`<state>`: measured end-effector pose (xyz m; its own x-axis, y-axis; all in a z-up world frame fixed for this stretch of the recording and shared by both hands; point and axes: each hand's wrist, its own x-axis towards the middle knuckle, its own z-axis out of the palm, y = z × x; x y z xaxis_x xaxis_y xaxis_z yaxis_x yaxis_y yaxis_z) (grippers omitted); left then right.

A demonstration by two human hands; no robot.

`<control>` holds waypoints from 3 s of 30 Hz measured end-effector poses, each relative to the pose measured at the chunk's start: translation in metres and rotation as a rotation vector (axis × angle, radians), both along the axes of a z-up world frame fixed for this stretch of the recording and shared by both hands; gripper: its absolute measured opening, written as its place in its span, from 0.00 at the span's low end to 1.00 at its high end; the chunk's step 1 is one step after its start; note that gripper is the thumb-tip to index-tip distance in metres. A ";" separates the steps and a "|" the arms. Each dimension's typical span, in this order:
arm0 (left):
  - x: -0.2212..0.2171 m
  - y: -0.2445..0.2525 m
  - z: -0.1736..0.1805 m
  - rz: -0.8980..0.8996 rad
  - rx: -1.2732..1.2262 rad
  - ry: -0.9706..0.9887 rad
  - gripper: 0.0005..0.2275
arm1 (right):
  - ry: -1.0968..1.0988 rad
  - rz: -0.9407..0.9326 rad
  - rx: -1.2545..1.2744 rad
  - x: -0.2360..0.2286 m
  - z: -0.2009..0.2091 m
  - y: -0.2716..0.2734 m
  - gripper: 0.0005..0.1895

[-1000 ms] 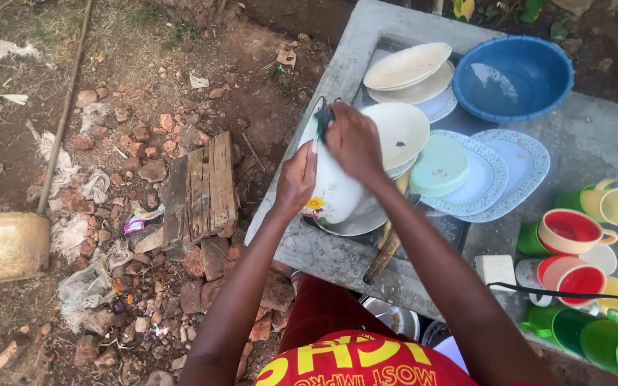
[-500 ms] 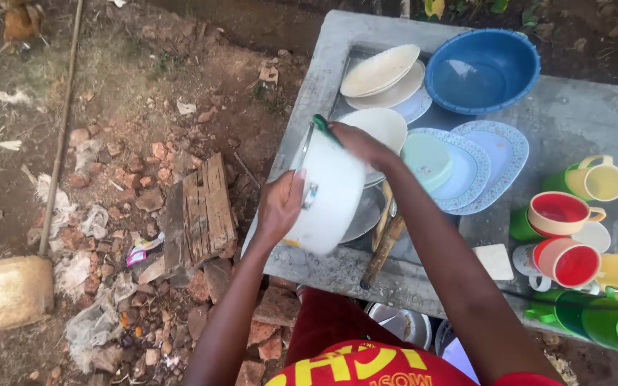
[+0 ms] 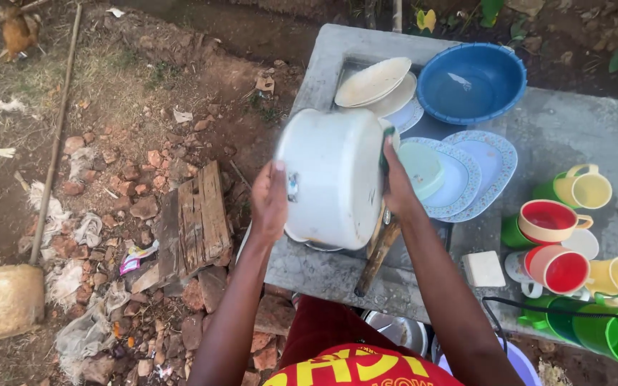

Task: Washing various dishes including plates, bowls, and a large pot using a sponge

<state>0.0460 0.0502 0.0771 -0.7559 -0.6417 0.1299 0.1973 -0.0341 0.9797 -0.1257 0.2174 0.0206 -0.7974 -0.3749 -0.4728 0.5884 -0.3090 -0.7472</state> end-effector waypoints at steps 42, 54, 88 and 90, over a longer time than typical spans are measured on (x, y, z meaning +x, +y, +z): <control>-0.002 0.016 -0.033 0.027 0.385 0.040 0.21 | 1.699 0.367 0.476 0.060 0.039 -0.018 0.26; -0.012 0.024 -0.020 0.315 0.564 0.016 0.20 | 1.511 -0.306 0.679 0.119 0.021 -0.021 0.19; -0.009 0.015 -0.061 -0.207 0.781 0.031 0.25 | 0.830 -0.120 0.354 0.128 0.074 0.033 0.42; -0.010 0.006 -0.103 -0.205 0.737 0.008 0.25 | 1.074 -0.205 0.305 0.147 0.028 0.031 0.39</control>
